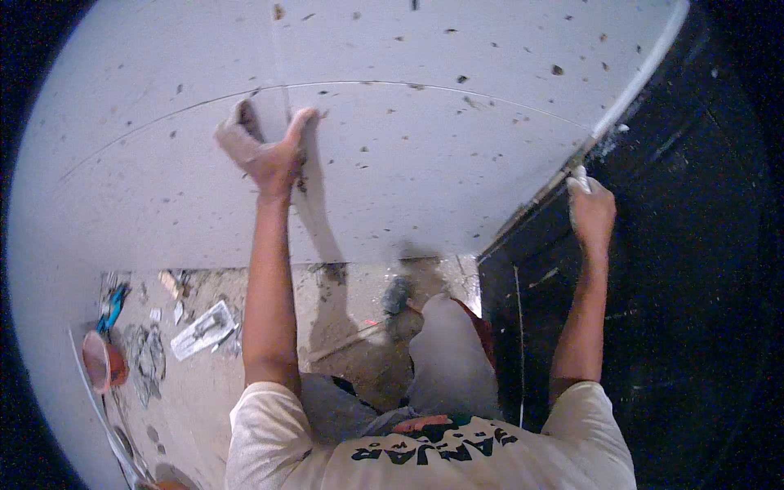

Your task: The person applies grout to the gaps between wall tiles using a trowel and a rubber float, smoothing the surface and cleaning excess material. They also use a hammer to tap tiles into place and a small tool to scrape the joints.

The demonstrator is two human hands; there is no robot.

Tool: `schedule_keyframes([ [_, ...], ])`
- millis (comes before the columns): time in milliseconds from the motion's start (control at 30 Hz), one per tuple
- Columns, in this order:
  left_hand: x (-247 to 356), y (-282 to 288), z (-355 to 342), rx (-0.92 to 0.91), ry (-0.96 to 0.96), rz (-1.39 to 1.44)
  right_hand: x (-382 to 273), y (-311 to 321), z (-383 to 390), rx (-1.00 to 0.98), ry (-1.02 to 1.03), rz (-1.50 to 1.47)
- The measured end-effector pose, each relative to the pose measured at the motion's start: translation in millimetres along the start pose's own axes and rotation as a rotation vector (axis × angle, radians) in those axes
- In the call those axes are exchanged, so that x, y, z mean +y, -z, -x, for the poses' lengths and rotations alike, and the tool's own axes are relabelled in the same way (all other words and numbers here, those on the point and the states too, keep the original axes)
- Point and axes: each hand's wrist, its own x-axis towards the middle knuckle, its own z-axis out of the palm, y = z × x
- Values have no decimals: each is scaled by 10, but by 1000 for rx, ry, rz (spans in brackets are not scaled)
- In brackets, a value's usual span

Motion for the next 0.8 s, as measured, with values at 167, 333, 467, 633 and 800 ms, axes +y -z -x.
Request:
schedule_keyframes([
  [167, 224, 144, -20, -20, -81, 55, -83, -28, 93, -70, -100, -57],
  [333, 966, -30, 280, -188, -121, 310, 141, 27, 35, -67, -84, -79],
  [467, 1153, -77, 535, -336, -144, 400, 276, 63, -14, -53, -29, -93],
  [633, 1284, -97, 664, -468, -103, 495, 254, 153, 7, -125, -193, -226],
  [800, 1409, -130, 784, -601, -67, 553, 422, 97, -19, -20, -129, -123],
])
